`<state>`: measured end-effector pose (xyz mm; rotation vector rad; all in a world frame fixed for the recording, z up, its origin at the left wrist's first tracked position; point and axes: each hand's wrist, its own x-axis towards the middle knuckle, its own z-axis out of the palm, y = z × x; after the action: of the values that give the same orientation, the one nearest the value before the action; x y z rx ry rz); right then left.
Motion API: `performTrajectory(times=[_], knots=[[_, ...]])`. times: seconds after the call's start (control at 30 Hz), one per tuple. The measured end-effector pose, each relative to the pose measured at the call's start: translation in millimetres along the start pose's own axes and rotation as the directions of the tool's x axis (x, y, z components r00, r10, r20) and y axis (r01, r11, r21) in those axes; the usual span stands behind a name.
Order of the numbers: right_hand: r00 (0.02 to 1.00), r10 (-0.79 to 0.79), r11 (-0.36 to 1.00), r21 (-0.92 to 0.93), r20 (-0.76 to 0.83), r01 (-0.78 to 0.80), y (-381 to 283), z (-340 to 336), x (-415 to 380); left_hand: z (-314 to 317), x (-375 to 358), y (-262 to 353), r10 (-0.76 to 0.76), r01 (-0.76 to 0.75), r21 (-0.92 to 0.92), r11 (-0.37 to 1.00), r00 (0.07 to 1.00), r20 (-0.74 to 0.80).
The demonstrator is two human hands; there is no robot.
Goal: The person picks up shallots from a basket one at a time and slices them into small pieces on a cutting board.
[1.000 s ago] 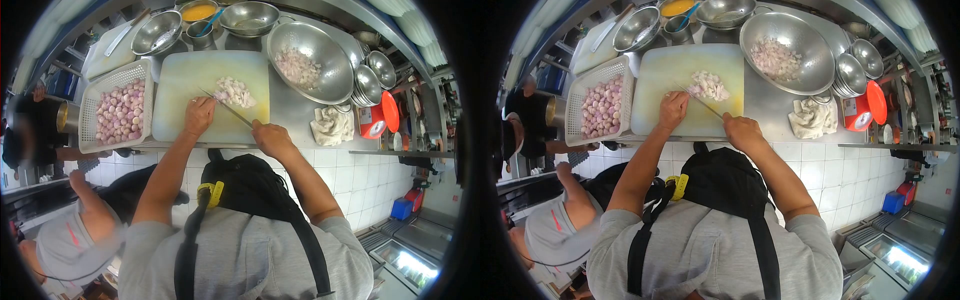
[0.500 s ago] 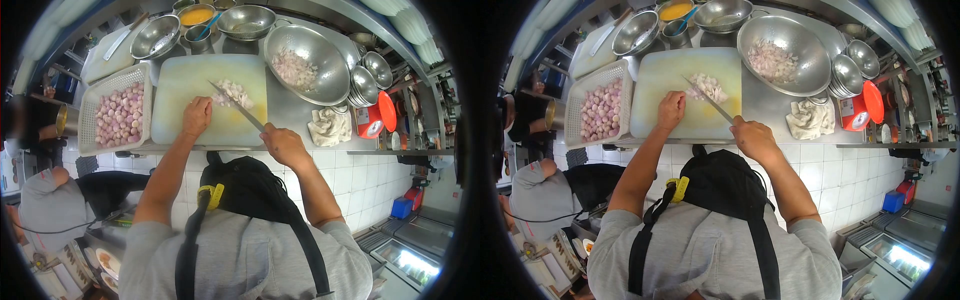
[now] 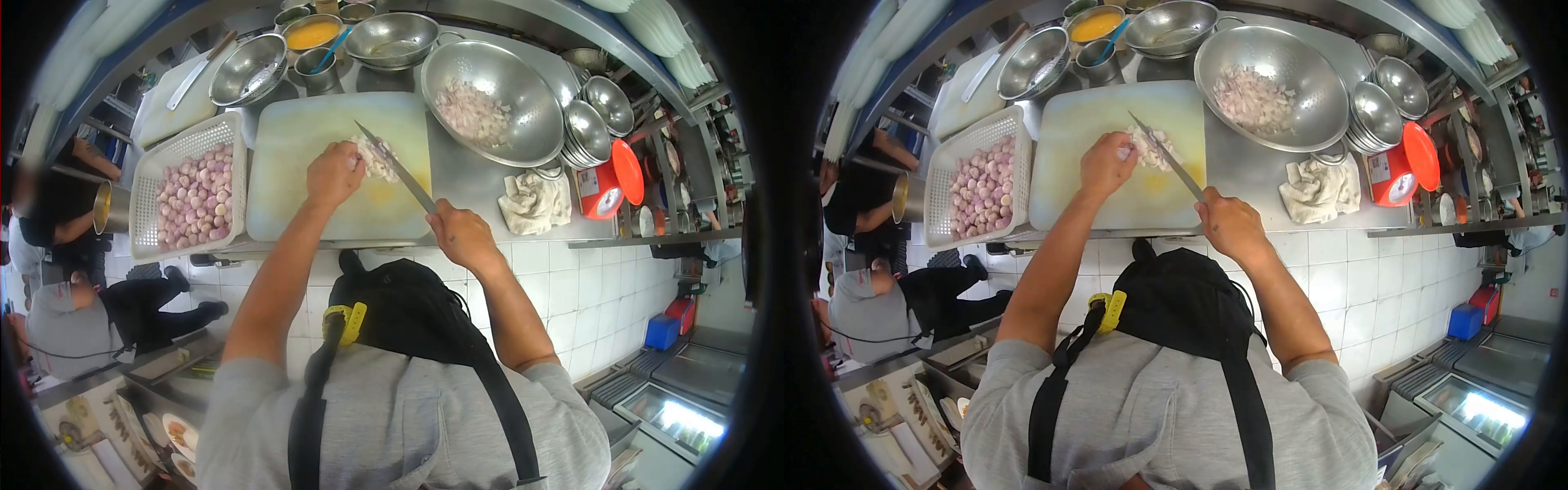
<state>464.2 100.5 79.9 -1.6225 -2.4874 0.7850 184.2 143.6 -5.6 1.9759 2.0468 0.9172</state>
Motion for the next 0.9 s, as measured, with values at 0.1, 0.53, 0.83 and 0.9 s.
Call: performTrajectory(times=[0.1,0.53,0.83,0.9], knots=[[1.0,0.002,0.999,0.034,0.027,-0.003,-1,2,0,-11,-15,-20,-0.047,0.045,-0.049,0.998,0.998,-0.045],[0.974,-0.064,0.998,0.007,0.218,0.064,-11,26,28,-28,-59,-36,-0.036,0.033,-0.123,0.992,0.999,-0.026],[0.985,-0.036,0.984,-0.166,0.17,0.064,-21,22,19,5,-36,-40,0.114,-0.139,-0.128,0.982,0.976,-0.183],[0.989,-0.049,0.98,-0.183,0.14,0.075,-21,28,16,6,-36,-38,0.1,-0.129,-0.152,0.98,0.978,-0.186]])
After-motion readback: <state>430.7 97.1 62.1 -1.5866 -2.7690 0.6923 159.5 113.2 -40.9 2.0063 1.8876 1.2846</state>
